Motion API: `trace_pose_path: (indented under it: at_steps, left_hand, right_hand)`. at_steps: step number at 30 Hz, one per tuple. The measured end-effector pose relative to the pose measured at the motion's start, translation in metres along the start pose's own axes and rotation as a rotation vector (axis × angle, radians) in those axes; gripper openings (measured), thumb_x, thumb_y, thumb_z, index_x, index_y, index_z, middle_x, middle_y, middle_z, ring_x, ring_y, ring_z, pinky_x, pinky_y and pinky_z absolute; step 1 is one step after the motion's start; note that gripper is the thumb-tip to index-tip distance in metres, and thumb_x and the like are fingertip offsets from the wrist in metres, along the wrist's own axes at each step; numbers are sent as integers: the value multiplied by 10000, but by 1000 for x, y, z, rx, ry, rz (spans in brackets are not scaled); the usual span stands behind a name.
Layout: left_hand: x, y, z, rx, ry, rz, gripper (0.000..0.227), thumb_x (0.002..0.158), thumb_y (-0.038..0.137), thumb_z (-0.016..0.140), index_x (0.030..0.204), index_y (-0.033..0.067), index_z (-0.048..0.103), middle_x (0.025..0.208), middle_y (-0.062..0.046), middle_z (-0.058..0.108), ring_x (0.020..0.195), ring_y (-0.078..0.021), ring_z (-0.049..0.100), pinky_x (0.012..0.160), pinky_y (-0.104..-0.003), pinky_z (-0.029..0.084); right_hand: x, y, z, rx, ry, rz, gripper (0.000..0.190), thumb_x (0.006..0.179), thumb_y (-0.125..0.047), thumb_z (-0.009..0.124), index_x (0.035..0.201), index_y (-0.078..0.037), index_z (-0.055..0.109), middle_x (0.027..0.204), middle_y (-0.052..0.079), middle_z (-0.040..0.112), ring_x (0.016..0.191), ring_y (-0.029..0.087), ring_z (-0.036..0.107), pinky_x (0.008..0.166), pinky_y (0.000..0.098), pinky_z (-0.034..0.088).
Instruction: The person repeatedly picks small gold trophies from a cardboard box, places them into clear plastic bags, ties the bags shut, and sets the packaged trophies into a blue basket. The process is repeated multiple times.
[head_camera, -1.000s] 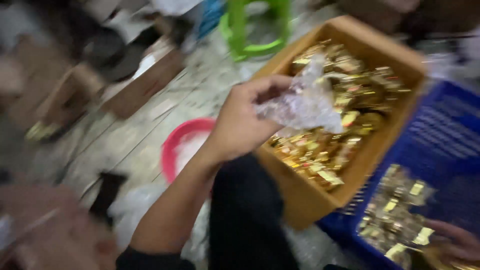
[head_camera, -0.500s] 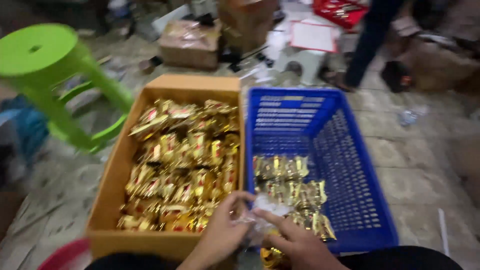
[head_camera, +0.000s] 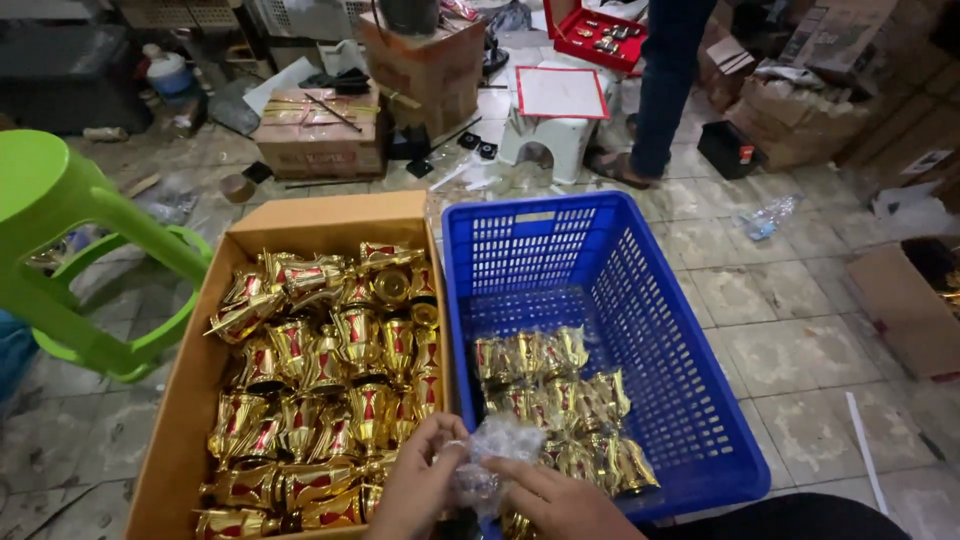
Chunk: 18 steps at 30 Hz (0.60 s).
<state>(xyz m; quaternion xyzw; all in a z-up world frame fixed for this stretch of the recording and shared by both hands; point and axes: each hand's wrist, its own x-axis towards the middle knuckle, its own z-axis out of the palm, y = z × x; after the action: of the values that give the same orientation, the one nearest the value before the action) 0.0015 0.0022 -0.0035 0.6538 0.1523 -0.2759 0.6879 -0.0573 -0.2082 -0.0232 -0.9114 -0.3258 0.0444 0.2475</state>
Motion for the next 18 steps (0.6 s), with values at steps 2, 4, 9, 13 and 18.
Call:
trace_pose_path:
  at_steps: [2,4,9,13,18]
  left_hand:
    - [-4,-6,-5,182,66,108,210,911,-27,558,1006,81,710,907,-56,678,680,-179,645,558,-279,570]
    - [-6,-3,-11,365,130,217,334,838,-27,555,1000,130,800,903,-17,784,677,-122,632,595,-239,463]
    - [-18,16,-23,1030,205,217,341,857,103,557,826,301,833,849,71,424,824,-88,441,673,-218,366]
    - [-7,10,-22,1113,209,414,498,777,0,684,1147,315,791,1418,-17,483,1284,-228,447,1160,-440,401]
    - [-17,31,-16,782,208,420,643,774,-148,602,1354,129,592,1575,17,431,1273,-263,570,1032,-306,617]
  right_hand:
    - [-5,3,4,-18,-14,6,215,897,-69,639,1101,-131,619,1457,34,570,1028,221,712,788,342,628]
    - [-4,5,4,-39,-28,12,206,902,-108,650,1103,-141,620,1365,37,608,1018,237,701,757,365,620]
    - [-3,-14,-25,22,18,23,597,851,-269,801,1361,-69,562,1355,134,541,723,189,673,645,317,648]
    - [-6,-10,-16,-74,53,-2,550,836,-343,822,1274,-73,630,1393,157,544,901,269,702,744,385,627]
    - [-16,7,22,-200,174,-199,225,859,-19,710,1083,-28,736,1440,85,528,787,153,708,759,303,670]
